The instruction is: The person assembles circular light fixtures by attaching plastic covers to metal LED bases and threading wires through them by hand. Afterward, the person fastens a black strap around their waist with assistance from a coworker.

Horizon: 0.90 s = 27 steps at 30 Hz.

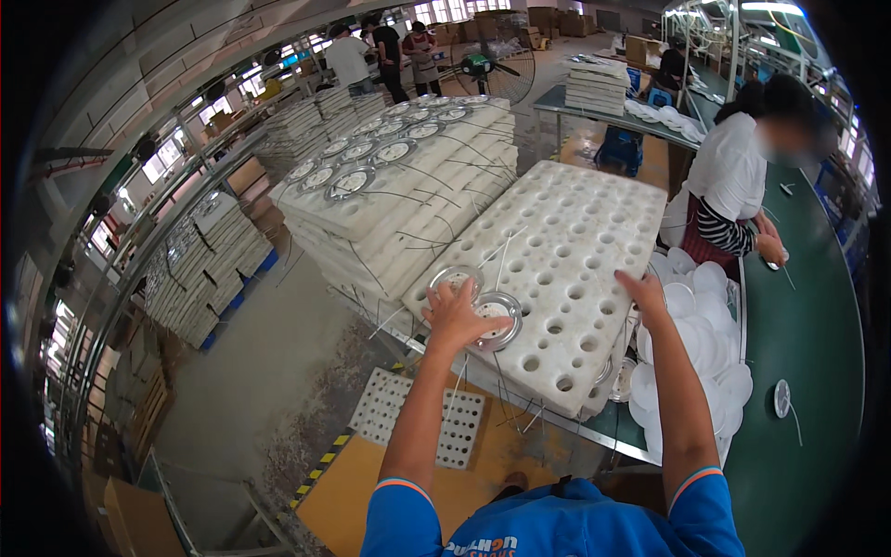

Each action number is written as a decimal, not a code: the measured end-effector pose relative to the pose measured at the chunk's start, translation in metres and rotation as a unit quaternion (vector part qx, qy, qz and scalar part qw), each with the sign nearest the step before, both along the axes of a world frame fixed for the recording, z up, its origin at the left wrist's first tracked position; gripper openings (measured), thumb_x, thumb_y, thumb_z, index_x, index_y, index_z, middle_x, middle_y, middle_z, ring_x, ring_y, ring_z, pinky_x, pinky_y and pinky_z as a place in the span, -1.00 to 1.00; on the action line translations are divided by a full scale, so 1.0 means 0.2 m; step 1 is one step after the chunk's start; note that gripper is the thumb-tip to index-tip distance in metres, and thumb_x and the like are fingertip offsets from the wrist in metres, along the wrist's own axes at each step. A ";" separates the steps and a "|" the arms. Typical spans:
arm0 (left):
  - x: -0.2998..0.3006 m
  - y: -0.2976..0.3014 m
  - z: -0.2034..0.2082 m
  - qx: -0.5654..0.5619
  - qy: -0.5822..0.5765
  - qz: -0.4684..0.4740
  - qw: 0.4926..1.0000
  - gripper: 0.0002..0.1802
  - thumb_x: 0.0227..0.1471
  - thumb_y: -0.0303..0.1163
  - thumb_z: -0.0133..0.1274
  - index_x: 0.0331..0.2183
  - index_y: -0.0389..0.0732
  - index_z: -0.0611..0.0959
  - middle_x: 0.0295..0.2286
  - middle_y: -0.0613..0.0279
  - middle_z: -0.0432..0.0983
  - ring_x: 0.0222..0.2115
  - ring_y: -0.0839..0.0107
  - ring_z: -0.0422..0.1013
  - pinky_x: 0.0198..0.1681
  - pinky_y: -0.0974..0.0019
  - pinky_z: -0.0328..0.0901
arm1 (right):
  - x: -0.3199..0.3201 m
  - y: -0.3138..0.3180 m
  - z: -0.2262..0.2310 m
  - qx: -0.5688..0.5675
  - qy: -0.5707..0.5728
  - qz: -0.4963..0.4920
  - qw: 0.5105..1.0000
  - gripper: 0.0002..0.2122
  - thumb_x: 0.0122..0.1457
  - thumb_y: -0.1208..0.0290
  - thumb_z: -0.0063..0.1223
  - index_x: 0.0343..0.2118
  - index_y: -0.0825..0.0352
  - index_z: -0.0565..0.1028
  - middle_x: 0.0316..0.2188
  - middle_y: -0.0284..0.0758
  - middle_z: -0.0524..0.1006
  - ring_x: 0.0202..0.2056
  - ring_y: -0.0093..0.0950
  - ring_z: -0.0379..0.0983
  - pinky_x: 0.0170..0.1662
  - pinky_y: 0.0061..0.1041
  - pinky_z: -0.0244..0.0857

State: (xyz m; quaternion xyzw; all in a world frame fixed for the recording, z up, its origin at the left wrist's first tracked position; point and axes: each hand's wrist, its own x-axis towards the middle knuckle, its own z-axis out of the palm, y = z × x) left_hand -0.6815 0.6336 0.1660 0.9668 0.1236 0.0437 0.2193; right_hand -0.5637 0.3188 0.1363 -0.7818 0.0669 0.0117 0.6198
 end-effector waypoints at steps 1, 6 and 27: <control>0.00 0.03 0.00 -0.032 -0.024 -0.007 0.999 0.10 -0.55 0.18 0.25 0.05 -0.12 0.26 0.02 -0.09 0.03 0.09 -0.09 -0.11 0.07 -0.16 -0.17 | 0.00 0.02 0.03 0.078 -0.012 0.014 0.997 -0.63 -0.11 0.33 0.14 -0.23 0.42 0.39 -0.44 -0.29 0.47 -0.46 -0.45 0.44 -0.42 -0.48 0.34; 0.04 0.04 -0.07 -0.094 -0.124 -0.034 0.987 0.00 -0.42 0.15 0.20 0.05 -0.14 0.26 -0.01 0.00 0.03 0.05 0.07 0.02 0.05 -0.01 -0.05 | -0.05 0.09 0.26 0.352 -0.047 -0.003 0.935 -0.69 -0.13 0.48 0.01 -0.24 0.41 0.39 -0.43 -0.25 0.47 -0.42 -0.41 0.44 -0.32 -0.44 0.36; 0.21 -0.95 -0.29 -0.008 -0.110 -0.147 0.983 -0.35 -0.14 -0.16 0.08 0.04 0.03 0.31 0.04 -0.07 0.01 0.04 -0.15 -0.05 0.02 -0.19 -0.11 | -0.82 -0.66 1.00 0.009 -0.552 -0.162 0.818 -0.72 0.02 0.47 0.12 -0.22 0.45 0.37 -0.34 -0.28 0.47 -0.33 -0.60 0.39 -0.23 -0.63 0.26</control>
